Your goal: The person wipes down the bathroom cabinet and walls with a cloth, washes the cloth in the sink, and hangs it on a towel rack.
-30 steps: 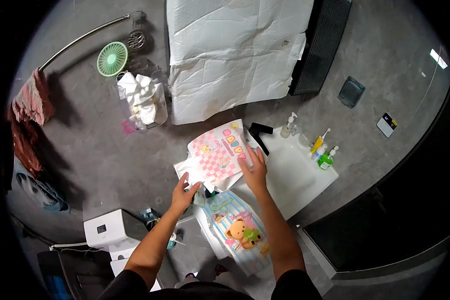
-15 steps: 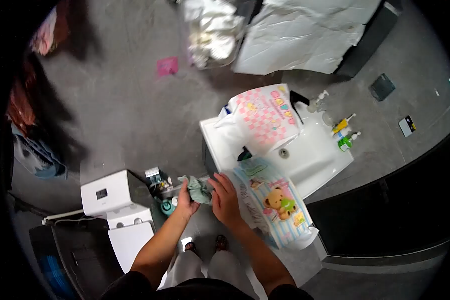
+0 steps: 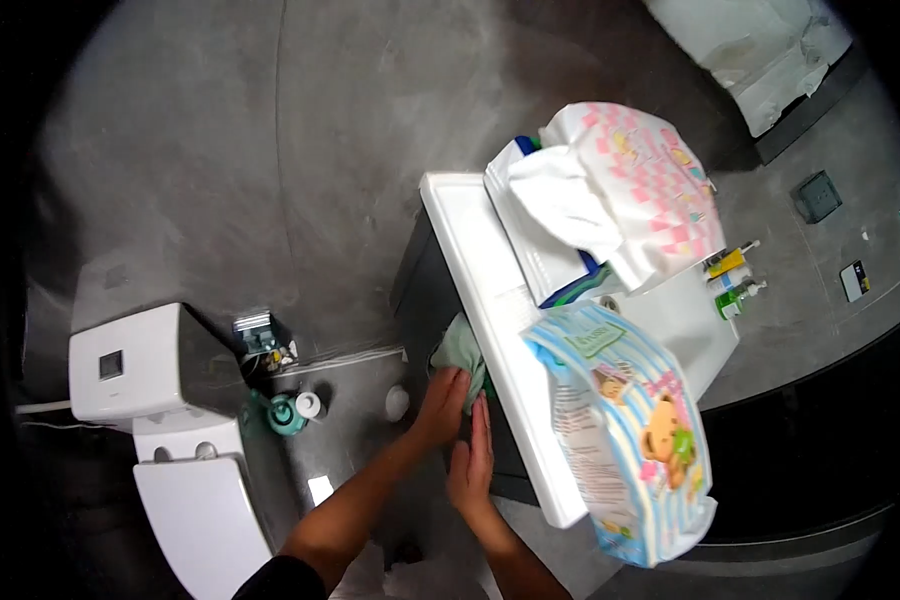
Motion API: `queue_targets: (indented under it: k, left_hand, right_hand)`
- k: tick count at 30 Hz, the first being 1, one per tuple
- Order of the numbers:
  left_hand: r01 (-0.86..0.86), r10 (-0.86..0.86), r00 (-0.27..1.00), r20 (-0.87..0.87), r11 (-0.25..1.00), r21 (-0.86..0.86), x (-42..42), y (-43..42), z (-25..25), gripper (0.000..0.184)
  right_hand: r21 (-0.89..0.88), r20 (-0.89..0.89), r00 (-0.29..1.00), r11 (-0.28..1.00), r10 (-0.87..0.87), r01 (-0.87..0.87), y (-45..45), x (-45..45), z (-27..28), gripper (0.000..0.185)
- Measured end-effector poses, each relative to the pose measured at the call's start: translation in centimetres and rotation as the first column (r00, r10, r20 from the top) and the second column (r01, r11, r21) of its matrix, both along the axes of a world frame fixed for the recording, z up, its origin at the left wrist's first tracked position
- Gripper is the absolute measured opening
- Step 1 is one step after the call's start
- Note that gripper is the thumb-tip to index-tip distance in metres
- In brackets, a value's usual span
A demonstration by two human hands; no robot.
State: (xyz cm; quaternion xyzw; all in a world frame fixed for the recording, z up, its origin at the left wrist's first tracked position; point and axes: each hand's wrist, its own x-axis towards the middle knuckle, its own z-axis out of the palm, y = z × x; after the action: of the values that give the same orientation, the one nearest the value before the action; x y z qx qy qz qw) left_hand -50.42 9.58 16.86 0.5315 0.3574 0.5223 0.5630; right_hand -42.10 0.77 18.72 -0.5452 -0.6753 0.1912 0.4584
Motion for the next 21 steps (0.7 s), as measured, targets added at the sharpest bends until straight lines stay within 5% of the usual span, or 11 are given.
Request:
queue_targets:
  k: [1,5,8,11,12,16,21]
  left_hand:
    - [-0.128,0.114,0.991,0.070,0.959,0.251,0.6,0.2,-1.0,0.036]
    - [-0.319,0.325,0.939,0.115,0.694,0.645,1.5,4.9,-1.5,0.052]
    - [-0.447,0.426,0.884,0.193,0.647,0.618,0.6,10.8,-1.6,0.051]
    - [-0.365,0.378,0.925,0.040,0.854,0.371,0.8,11.7,-6.1,0.039]
    - [-0.480,0.447,0.874,0.189,0.740,0.472,2.2,10.4,-7.4,0.043]
    - [-0.403,0.411,0.888,0.206,0.480,0.779,1.1,8.8,-4.3,0.051]
    - [-0.420,0.366,0.891,0.269,0.438,0.795,-0.6,13.6,-3.2,0.045]
  right_hand:
    - [0.073,0.034,0.999,0.997,0.015,-0.018,0.2,0.1,-0.5,0.053]
    - [0.291,0.258,0.966,0.954,-0.006,-0.072,0.4,0.4,-0.8,0.059]
    - [0.346,0.298,0.954,0.929,0.026,-0.134,1.9,0.5,-0.9,0.057]
    - [0.396,0.383,0.921,0.913,-0.065,-0.100,3.5,-0.7,-1.7,0.055]
    - [0.418,0.372,0.925,0.904,-0.082,-0.088,3.7,-0.8,-1.9,0.055]
    - [0.473,0.303,0.945,0.880,-0.124,-0.036,3.6,-1.2,-1.8,0.056]
    - [0.517,0.271,0.948,0.856,-0.168,0.004,3.7,-1.9,-2.1,0.055]
